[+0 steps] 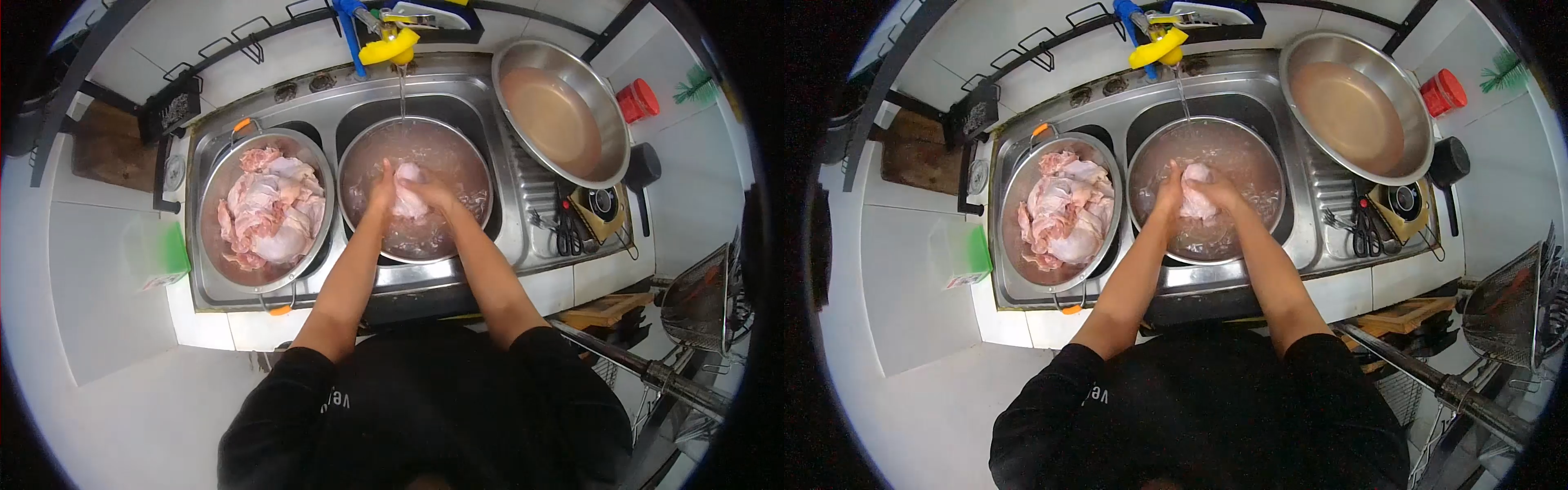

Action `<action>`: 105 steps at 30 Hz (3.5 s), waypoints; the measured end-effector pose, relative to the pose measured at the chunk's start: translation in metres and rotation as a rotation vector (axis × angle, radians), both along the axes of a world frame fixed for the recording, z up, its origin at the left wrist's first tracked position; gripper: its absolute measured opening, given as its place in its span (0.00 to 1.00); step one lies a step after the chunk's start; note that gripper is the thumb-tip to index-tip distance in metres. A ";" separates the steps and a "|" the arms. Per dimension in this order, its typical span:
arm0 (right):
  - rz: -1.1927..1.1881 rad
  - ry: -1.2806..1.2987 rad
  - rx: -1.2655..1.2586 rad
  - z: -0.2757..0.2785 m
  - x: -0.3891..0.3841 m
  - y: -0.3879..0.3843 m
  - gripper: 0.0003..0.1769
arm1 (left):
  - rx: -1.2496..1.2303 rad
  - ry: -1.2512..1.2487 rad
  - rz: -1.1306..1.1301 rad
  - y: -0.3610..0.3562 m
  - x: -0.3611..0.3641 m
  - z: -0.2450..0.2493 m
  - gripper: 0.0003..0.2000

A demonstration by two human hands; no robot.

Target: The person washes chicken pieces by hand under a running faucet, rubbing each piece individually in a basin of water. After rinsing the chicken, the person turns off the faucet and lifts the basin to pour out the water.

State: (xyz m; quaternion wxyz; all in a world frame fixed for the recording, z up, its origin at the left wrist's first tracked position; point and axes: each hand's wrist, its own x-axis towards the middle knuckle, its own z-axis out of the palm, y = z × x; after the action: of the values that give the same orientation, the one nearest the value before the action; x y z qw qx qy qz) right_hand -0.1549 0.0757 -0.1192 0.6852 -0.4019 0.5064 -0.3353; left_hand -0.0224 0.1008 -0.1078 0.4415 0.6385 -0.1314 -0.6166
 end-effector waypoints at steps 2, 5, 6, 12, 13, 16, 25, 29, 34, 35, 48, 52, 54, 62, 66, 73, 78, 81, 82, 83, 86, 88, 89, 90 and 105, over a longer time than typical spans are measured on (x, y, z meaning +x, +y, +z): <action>0.032 -0.051 -0.015 -0.013 -0.002 -0.008 0.23 | -0.337 0.007 -0.020 -0.006 0.008 -0.034 0.33; -0.437 -0.034 0.181 -0.040 -0.001 -0.018 0.28 | -0.200 0.160 0.096 -0.003 0.009 -0.051 0.33; -0.432 -0.035 0.181 -0.042 0.007 -0.014 0.28 | -0.200 0.238 0.034 -0.007 0.010 -0.078 0.27; -0.288 -0.194 0.109 -0.005 0.013 0.007 0.21 | -0.099 0.072 0.111 -0.001 0.007 -0.038 0.23; -0.228 -0.064 0.197 0.003 0.002 0.004 0.19 | -0.101 0.072 0.171 -0.005 0.012 -0.043 0.22; -0.327 0.134 0.151 -0.059 -0.032 -0.024 0.17 | -0.226 -0.120 0.193 -0.011 0.021 -0.071 0.25; 0.087 0.074 -0.077 0.003 0.035 0.015 0.28 | -0.196 -0.158 0.163 -0.002 0.005 -0.035 0.24; -0.054 0.821 -0.752 -0.021 0.055 0.018 0.34 | -0.173 0.297 0.272 -0.004 0.007 -0.035 0.24; 0.162 0.698 -0.390 0.021 0.044 0.000 0.33 | -0.108 0.264 0.235 -0.001 0.006 -0.026 0.25; 0.076 0.688 -0.289 0.010 0.039 -0.009 0.31 | -0.110 0.266 0.238 -0.001 0.004 -0.033 0.25; 0.104 0.503 0.055 -0.043 -0.004 -0.011 0.26 | -0.171 0.060 0.052 -0.030 0.021 -0.106 0.26; -0.164 0.480 -0.209 -0.088 0.006 -0.049 0.23 | -0.090 -0.058 -0.053 -0.018 0.014 -0.060 0.23; -0.226 0.040 -0.107 -0.035 0.012 -0.060 0.22 | 0.007 0.022 -0.096 -0.025 0.012 -0.016 0.24; -0.116 -0.112 -0.111 0.067 0.021 -0.082 0.26 | -0.443 0.087 0.093 -0.083 0.010 0.058 0.27; -0.157 -0.338 -0.207 0.078 0.030 -0.077 0.34 | -0.562 0.132 0.049 -0.092 0.014 0.060 0.24; -0.242 0.036 -0.412 0.066 0.033 -0.098 0.34 | -0.653 0.174 0.030 -0.069 0.000 0.057 0.21; -0.477 -0.216 0.324 0.077 0.027 -0.107 0.31 | -0.576 0.044 0.070 -0.072 -0.005 0.057 0.22; -0.277 -0.375 0.145 0.071 0.029 -0.095 0.30 | -0.571 -0.313 0.203 -0.106 0.007 0.034 0.30; -0.183 -0.565 -0.021 0.067 0.031 -0.093 0.29 | -0.568 -0.311 0.211 -0.104 0.007 0.050 0.30; -0.174 -0.563 -0.014 0.063 0.033 -0.092 0.29 | -0.539 -0.414 0.155 -0.102 0.008 0.067 0.30; -0.300 0.013 -0.459 0.057 0.043 -0.091 0.23 | -0.460 -0.586 0.072 -0.104 0.008 0.081 0.29; -0.329 0.265 -0.569 0.072 0.028 -0.090 0.20 | -0.593 -0.720 -0.035 -0.100 0.000 0.082 0.29; -0.310 0.263 -0.469 0.064 0.022 -0.099 0.21 | -0.695 -0.709 -0.013 -0.095 -0.005 0.082 0.29; -0.285 0.259 -0.368 0.055 0.018 -0.107 0.23 | -0.688 -0.718 -0.005 -0.095 -0.007 0.081 0.29; 0.998 0.802 -0.464 0.015 -0.047 -0.005 0.37 | -0.423 -0.595 -0.284 -0.037 0.079 0.163 0.20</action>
State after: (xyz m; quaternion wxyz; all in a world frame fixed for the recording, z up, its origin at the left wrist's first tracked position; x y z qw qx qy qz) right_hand -0.2018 0.0706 -0.1038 0.4132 -0.8171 0.3904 0.0959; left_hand 0.0564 0.0635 0.0551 0.4161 0.6597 -0.4651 -0.4188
